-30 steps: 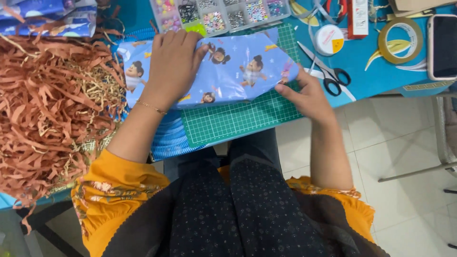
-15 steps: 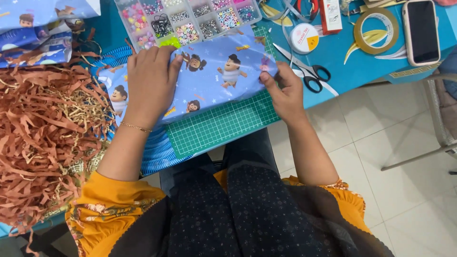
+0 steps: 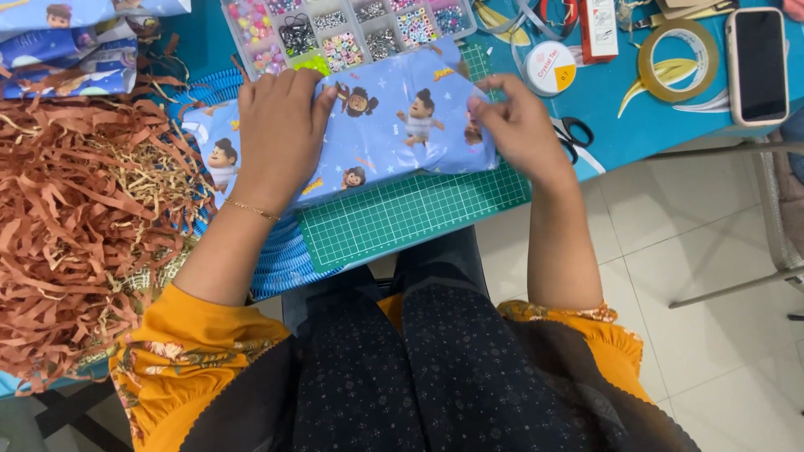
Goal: The person places a small cardboard box onto a sheet of blue patterned wrapping paper, folds the paper around the box, and secures it with tape. They then fold the edges of the paper to create a neat package.
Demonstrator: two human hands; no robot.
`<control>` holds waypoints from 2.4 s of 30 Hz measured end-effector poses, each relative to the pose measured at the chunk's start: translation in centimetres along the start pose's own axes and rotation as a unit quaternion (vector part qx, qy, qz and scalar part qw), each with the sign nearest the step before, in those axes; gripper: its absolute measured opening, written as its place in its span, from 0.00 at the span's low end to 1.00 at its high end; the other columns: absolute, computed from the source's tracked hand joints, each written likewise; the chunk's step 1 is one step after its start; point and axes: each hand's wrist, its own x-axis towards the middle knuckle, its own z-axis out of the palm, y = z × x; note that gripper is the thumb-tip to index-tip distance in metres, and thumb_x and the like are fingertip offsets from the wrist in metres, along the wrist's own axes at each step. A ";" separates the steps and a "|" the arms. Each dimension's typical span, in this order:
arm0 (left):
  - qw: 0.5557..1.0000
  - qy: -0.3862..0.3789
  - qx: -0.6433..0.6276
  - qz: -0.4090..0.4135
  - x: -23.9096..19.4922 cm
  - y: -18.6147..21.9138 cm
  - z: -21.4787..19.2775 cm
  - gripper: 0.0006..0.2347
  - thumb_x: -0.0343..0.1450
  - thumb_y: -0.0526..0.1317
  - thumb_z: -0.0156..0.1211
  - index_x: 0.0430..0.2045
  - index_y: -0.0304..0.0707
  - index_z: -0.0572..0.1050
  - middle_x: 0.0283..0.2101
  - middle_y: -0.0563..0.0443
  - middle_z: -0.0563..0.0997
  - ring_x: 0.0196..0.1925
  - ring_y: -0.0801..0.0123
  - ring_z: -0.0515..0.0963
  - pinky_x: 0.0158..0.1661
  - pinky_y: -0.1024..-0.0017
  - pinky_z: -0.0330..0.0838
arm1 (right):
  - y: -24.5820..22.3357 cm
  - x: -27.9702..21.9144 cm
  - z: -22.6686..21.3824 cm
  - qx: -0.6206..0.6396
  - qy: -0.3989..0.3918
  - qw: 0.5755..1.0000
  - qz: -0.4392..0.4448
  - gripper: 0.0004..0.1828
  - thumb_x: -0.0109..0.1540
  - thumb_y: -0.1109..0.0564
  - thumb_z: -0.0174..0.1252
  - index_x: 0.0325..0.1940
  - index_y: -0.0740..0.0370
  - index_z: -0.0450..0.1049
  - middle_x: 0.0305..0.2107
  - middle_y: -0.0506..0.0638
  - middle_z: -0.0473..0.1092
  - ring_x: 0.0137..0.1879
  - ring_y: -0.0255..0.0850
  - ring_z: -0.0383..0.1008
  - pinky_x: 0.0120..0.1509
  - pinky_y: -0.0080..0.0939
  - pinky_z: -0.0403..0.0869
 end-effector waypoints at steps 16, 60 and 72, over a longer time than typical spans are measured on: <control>0.999 0.004 -0.047 -0.004 0.2 0.5 -0.7 0.15 0.84 0.45 0.39 0.48 0.37 0.76 0.45 0.47 0.81 0.44 0.51 0.74 0.46 0.57 0.58 | -1.1 1.6 5.1 -0.375 0.297 0.835 -0.271 0.17 0.70 0.60 0.59 0.62 0.61 0.69 0.53 0.58 0.65 0.58 0.53 0.66 0.60 0.54 0.66; 0.944 -0.024 -0.328 0.028 -3.6 8.3 -8.6 0.27 0.81 0.56 0.35 0.72 0.38 0.55 0.76 0.39 0.59 0.80 0.46 0.57 0.77 0.45 0.49 | 0.7 -7.5 -5.8 -0.284 0.352 0.820 -0.351 0.11 0.74 0.76 0.51 0.60 0.76 0.71 0.52 0.66 0.64 0.59 0.60 0.66 0.57 0.54 0.74; 0.741 0.028 -0.662 -0.111 -3.1 8.0 -5.9 0.16 0.76 0.36 0.60 0.59 0.33 0.72 0.48 0.40 0.84 0.47 0.62 0.87 0.46 0.67 0.84 | -3.6 -5.9 5.1 -0.253 0.302 0.721 -0.570 0.14 0.62 0.74 0.64 0.50 0.67 0.83 0.48 0.60 0.74 0.47 0.54 0.76 0.48 0.53 0.79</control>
